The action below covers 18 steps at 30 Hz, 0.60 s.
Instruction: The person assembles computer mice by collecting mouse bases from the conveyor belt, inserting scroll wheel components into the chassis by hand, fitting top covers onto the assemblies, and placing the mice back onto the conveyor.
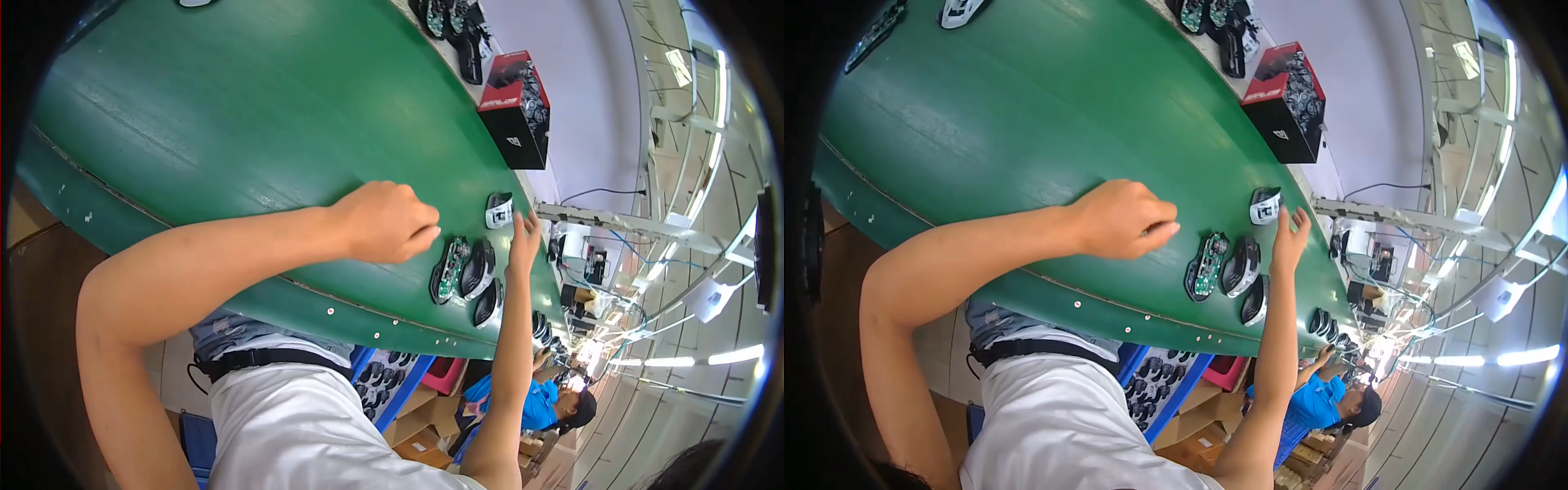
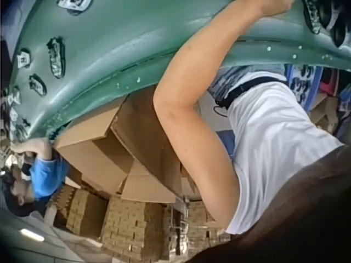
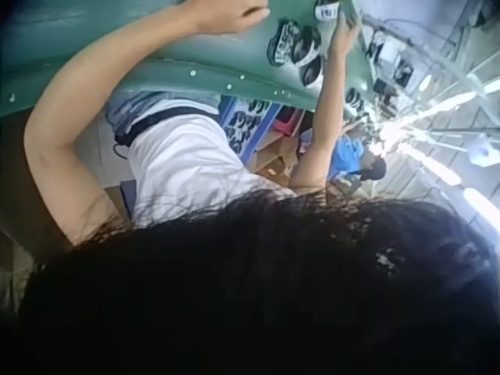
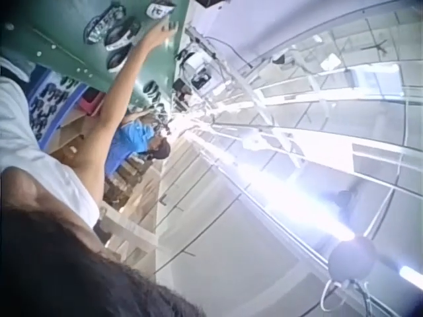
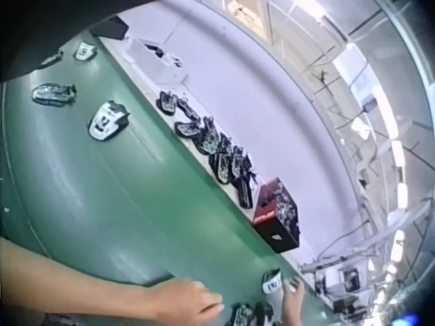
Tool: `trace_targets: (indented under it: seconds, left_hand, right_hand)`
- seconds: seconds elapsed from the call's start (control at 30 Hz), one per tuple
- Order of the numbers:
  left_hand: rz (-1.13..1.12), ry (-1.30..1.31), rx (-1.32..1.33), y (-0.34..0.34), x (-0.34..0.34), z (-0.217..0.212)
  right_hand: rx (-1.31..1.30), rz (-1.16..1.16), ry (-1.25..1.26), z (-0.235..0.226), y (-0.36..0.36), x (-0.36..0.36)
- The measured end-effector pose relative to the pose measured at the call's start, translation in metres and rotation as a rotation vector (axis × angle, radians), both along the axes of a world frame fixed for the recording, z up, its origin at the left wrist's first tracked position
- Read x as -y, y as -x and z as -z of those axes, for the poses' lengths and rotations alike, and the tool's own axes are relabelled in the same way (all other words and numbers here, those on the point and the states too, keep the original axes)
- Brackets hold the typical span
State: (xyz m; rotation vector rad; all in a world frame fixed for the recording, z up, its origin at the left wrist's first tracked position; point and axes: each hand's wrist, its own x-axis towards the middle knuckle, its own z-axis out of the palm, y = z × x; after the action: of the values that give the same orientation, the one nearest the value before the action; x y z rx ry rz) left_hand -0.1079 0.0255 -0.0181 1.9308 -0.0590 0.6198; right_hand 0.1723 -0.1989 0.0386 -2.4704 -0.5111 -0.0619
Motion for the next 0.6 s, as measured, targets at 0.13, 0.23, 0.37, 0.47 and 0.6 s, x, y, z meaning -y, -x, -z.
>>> trace_targets:
  seconds: [0.13,0.23,0.37,0.47,0.6]
  left_hand:
    - [-0.041,-0.028,0.025,0.004,-0.014,-0.005]
    - [-0.052,-0.043,0.049,0.000,-0.016,-0.007]
    - [-0.049,-0.042,0.014,0.000,-0.017,0.002]
    - [-0.040,-0.054,-0.042,0.009,-0.018,0.005]
    - [-0.002,-0.094,-0.021,0.003,-0.011,-0.002]
  right_hand:
    - [-0.099,-0.059,0.195,0.006,-0.033,-0.036]
    - [0.177,-0.223,0.354,0.015,-0.040,-0.047]
    - [-0.104,-0.355,-0.053,-0.007,-0.004,-0.056]
    - [-0.127,-0.515,-0.088,-0.031,0.080,-0.055]
    - [0.151,-0.581,0.166,-0.030,0.139,-0.020]
